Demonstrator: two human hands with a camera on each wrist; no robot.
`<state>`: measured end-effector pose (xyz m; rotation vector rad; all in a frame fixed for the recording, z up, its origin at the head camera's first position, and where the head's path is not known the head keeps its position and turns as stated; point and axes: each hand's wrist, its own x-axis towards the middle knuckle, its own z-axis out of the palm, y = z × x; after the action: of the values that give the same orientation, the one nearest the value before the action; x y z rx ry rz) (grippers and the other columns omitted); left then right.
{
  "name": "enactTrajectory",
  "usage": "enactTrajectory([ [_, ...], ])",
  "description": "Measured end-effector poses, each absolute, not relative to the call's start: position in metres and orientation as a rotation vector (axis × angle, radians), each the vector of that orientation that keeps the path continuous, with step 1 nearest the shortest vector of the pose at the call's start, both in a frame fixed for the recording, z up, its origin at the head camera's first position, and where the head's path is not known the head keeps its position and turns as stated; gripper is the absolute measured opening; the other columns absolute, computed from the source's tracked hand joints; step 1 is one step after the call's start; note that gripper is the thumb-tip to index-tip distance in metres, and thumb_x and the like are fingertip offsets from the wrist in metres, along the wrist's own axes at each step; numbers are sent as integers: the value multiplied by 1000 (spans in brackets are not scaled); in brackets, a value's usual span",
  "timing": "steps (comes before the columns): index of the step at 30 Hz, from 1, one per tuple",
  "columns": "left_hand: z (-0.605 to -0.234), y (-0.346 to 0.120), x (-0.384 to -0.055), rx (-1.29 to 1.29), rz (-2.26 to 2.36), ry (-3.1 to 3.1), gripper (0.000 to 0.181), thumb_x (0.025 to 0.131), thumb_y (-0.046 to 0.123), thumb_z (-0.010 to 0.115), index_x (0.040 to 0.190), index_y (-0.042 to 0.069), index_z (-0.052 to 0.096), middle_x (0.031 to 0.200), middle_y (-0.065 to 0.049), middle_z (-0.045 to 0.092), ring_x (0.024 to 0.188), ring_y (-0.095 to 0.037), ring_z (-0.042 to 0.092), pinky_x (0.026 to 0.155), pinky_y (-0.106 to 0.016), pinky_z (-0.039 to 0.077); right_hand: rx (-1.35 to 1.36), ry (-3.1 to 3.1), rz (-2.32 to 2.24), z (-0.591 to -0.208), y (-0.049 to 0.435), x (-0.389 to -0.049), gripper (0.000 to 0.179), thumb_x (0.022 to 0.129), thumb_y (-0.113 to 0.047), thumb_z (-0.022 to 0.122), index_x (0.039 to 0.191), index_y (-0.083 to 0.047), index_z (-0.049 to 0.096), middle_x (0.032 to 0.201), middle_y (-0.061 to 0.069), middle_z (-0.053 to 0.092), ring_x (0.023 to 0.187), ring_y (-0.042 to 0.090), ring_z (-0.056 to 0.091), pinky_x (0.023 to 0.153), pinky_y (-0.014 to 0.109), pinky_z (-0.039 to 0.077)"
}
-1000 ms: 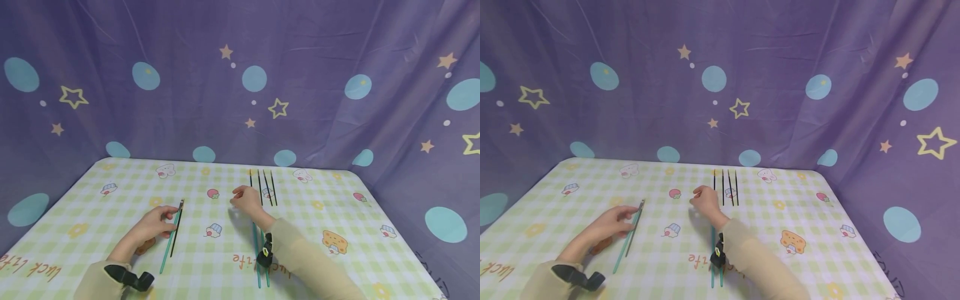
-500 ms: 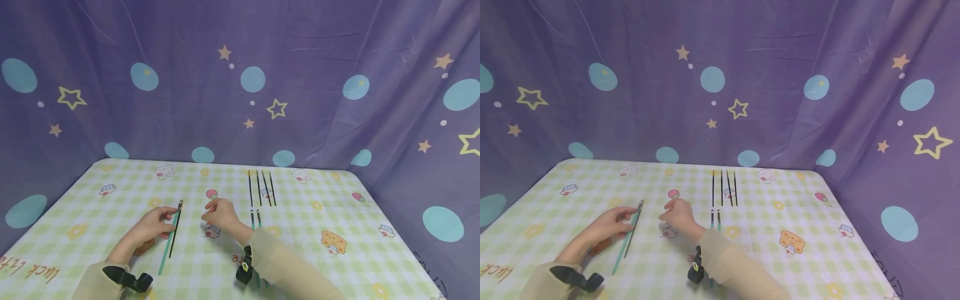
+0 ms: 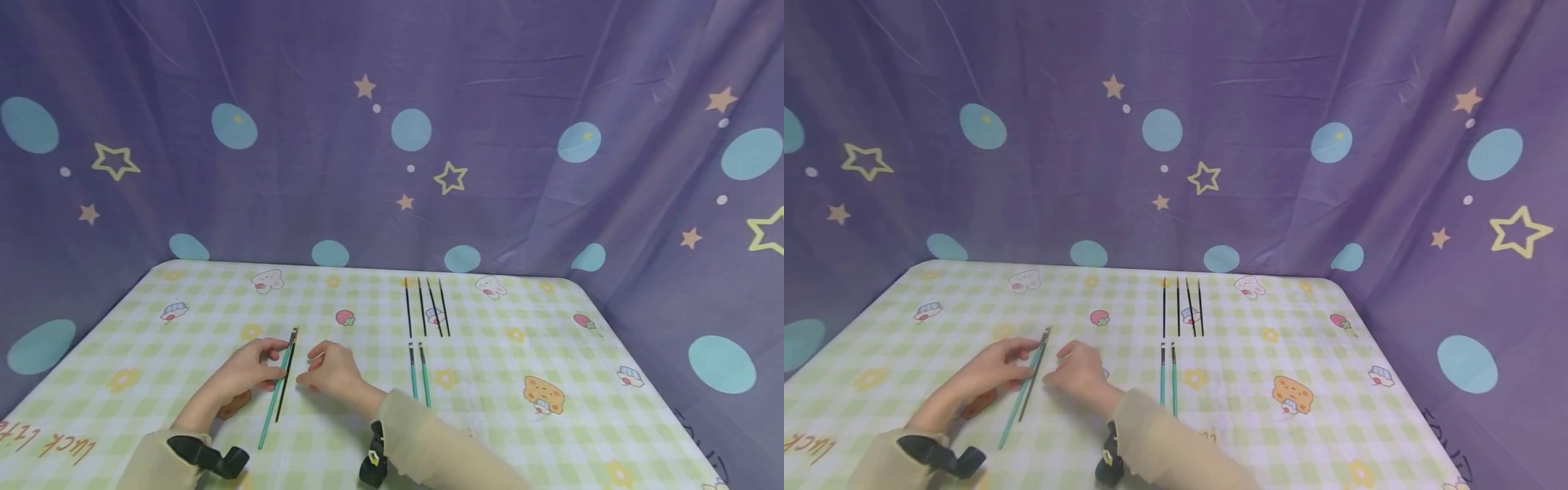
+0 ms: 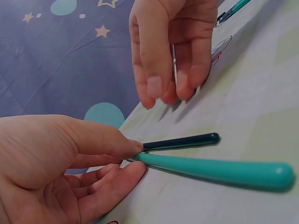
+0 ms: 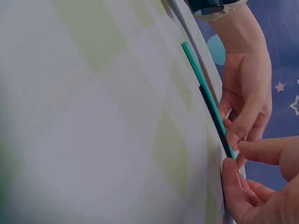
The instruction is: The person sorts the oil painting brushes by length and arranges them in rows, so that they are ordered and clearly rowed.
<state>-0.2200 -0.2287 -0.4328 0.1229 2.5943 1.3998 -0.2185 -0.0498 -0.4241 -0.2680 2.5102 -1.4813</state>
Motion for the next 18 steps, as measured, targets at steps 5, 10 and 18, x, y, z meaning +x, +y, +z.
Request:
enactTrajectory([
  [5,-433,-229,-221,142,1388,2603,57,79,6,64,129,-6,42,97,-15,44,56,-18,57,52,-30,53,-246,2509,-1512,-429,-61,-216,31,67,-9,78,92,-8,60,65,-5,56,44,9,56,45,19,45],
  [10,-433,-229,-221,132,1378,2602,55,79,4,62,130,-6,42,97,-14,43,57,-18,57,52,-30,52,-222,2562,-1461,-431,-71,-213,35,65,-12,80,93,-10,59,63,-7,54,41,8,53,43,18,43],
  [18,-431,-228,-220,125,1381,2610,55,78,4,62,130,-4,43,98,-14,44,58,-18,57,52,-30,52,-185,2720,-1244,-427,-81,-209,41,61,-22,83,91,-13,57,62,-9,51,46,6,47,45,19,39],
])
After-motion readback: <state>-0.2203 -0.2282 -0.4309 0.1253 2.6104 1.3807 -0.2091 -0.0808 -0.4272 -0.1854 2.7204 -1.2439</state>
